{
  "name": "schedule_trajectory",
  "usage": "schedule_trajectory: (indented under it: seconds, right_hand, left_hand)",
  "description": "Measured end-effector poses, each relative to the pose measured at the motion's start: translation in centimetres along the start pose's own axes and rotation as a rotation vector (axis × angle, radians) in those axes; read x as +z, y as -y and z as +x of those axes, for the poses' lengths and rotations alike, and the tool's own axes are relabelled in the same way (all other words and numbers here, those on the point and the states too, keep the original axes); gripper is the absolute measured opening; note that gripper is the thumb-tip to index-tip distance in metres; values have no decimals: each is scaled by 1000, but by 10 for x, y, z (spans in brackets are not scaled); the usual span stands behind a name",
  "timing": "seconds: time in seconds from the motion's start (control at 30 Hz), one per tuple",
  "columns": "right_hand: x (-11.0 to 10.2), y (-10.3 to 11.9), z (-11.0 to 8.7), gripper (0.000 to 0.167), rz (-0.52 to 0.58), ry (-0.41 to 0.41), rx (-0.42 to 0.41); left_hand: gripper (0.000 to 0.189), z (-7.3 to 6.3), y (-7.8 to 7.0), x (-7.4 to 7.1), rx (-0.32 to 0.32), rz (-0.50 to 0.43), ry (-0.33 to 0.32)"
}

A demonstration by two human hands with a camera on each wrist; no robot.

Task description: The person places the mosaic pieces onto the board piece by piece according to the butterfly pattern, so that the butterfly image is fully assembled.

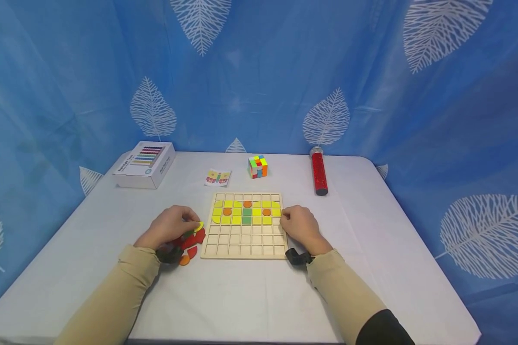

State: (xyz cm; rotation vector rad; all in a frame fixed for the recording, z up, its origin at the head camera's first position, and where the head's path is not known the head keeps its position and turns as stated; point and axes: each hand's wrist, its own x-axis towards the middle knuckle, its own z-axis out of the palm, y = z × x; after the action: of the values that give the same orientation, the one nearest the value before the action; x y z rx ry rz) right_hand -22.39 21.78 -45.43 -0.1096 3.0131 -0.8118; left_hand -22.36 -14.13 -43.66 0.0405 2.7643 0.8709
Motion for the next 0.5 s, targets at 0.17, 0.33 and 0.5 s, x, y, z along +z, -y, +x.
schedule_trajectory:
  seconds: [0.17, 0.33, 0.5]
  right_hand:
    - [0, -1, 1, 40, 5, 4, -1]
    - [-1, 0, 2, 39, 10, 15, 23]
    - [-2, 1, 2, 40, 13, 19, 28]
  left_hand:
    - [17, -1, -3, -4, -1, -25, -24]
    - [17, 1, -11, -7, 55, -81, -56]
    - [18, 3, -33, -3, 169, -82, -66]
